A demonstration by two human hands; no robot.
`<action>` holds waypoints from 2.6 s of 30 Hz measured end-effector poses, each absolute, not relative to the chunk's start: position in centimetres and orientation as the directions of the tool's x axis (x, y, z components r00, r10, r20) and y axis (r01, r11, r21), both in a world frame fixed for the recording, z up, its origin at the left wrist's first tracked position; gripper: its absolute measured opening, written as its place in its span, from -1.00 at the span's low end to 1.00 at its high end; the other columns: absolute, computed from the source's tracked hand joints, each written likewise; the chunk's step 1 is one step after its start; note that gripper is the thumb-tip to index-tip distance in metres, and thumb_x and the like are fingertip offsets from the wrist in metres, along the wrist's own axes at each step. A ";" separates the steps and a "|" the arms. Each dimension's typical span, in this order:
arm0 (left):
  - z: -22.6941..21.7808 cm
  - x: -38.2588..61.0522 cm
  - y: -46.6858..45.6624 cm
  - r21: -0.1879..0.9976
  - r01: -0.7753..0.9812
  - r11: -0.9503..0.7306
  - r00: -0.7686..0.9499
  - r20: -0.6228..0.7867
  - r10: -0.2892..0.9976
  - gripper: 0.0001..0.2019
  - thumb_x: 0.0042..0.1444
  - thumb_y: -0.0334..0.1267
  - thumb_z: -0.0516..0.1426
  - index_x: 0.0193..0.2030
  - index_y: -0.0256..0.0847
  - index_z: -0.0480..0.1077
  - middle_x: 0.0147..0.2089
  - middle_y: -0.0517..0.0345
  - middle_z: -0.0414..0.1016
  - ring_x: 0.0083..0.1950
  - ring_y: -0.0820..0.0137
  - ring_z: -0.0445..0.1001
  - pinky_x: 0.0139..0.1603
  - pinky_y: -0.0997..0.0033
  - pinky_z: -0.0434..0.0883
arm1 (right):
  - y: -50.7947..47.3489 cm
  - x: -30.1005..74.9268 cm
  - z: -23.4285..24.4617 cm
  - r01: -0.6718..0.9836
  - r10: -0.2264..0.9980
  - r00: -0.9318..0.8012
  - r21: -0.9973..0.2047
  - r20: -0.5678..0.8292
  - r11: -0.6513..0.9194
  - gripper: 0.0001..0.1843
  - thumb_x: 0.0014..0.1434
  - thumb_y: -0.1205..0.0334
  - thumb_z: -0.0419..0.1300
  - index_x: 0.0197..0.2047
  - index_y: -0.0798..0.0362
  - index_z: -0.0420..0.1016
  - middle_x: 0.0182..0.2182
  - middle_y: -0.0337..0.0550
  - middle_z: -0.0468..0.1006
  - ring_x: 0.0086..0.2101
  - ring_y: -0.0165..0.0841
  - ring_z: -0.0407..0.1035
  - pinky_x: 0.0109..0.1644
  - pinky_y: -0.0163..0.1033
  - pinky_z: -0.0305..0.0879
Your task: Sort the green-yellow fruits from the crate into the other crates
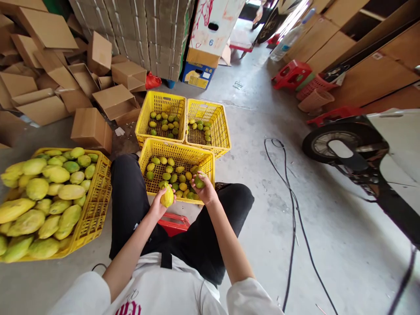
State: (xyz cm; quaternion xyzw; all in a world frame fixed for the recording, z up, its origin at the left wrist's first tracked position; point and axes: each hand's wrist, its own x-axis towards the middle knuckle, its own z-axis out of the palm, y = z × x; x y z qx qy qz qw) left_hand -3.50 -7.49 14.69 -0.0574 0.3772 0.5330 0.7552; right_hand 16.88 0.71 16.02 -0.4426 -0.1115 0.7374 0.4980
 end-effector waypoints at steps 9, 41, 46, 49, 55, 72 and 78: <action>13.4 -2.7 -7.2 0.257 -0.838 0.482 0.203 -0.673 0.712 -0.82 0.21 -0.28 0.21 -0.06 -0.19 0.57 -0.14 -0.06 0.71 -0.19 0.23 0.72 -0.20 0.32 0.64 | -4.2 15.4 13.5 -0.650 0.830 -0.301 -0.536 -0.469 -0.539 -0.56 0.01 0.24 0.53 -0.02 -0.09 0.62 -0.12 -0.15 0.73 -0.07 -0.16 0.66 0.01 -0.08 0.63; 10.8 -4.4 -5.8 0.266 -0.859 0.437 0.099 -0.751 0.652 -0.79 0.37 -0.22 0.09 -0.18 -0.23 0.51 -0.15 -0.10 0.70 -0.31 0.26 0.67 -0.39 0.36 0.56 | -1.3 15.9 6.4 -0.827 0.704 -0.243 -0.236 -0.667 -0.509 -0.84 0.15 0.31 0.38 -0.19 0.00 0.53 -0.38 -0.23 0.67 -0.45 -0.42 0.55 -0.49 -0.44 0.46; 11.3 -4.6 -5.1 0.285 -0.842 0.459 0.072 -0.783 0.618 -0.78 0.37 -0.25 0.05 -0.15 -0.24 0.52 -0.30 -0.01 0.63 -0.34 0.31 0.64 -0.26 0.32 0.64 | -0.8 17.2 5.7 -0.858 0.696 -0.117 -0.281 -0.708 -0.430 -0.87 0.19 0.31 0.32 -0.16 -0.02 0.53 -0.42 -0.27 0.61 -0.50 -0.44 0.48 -0.57 -0.47 0.28; 11.4 -4.9 -5.1 0.284 -0.847 0.449 0.054 -0.795 0.604 -0.74 0.39 -0.26 0.02 -0.04 -0.25 0.53 -0.26 -0.02 0.65 -0.29 0.31 0.66 -0.24 0.33 0.65 | -1.0 17.7 5.2 -0.890 0.694 -0.081 -0.262 -0.715 -0.374 -0.87 0.22 0.25 0.32 -0.15 -0.04 0.51 -0.36 -0.24 0.64 -0.40 -0.39 0.54 -0.46 -0.41 0.42; 10.6 -5.7 -5.0 0.254 -0.869 0.425 0.045 -0.815 0.577 -0.64 0.43 -0.16 -0.05 -0.09 -0.27 0.53 -0.21 -0.12 0.66 -0.21 0.17 0.70 -0.21 0.18 0.66 | -1.0 17.7 4.7 -0.919 0.738 -0.113 -0.213 -0.665 -0.332 -0.61 0.09 0.24 0.21 0.03 -0.03 0.51 -0.19 -0.06 0.69 -0.13 -0.14 0.64 -0.12 -0.04 0.65; 10.9 -5.8 -3.5 0.222 -0.871 0.438 0.063 -0.834 0.548 -0.72 0.44 -0.24 -0.01 -0.18 -0.27 0.49 -0.34 0.04 0.53 -0.41 0.41 0.53 -0.41 0.49 0.58 | -0.2 16.9 4.5 -0.857 0.668 -0.137 -0.251 -0.732 -0.450 -0.84 0.20 0.25 0.22 -0.12 -0.01 0.50 -0.36 -0.18 0.62 -0.50 -0.44 0.41 -0.53 -0.45 0.39; 9.1 -6.2 -3.8 0.191 -0.926 0.325 0.024 -0.831 0.556 -0.68 0.32 -0.20 -0.02 -0.04 -0.28 0.51 -0.26 -0.06 0.60 -0.31 0.27 0.62 -0.32 0.35 0.62 | 0.0 16.3 5.0 -0.868 0.771 -0.180 -0.270 -0.610 -0.416 -0.61 0.12 0.16 0.17 0.03 -0.02 0.52 -0.32 -0.10 0.67 -0.43 -0.29 0.50 -0.43 -0.27 0.51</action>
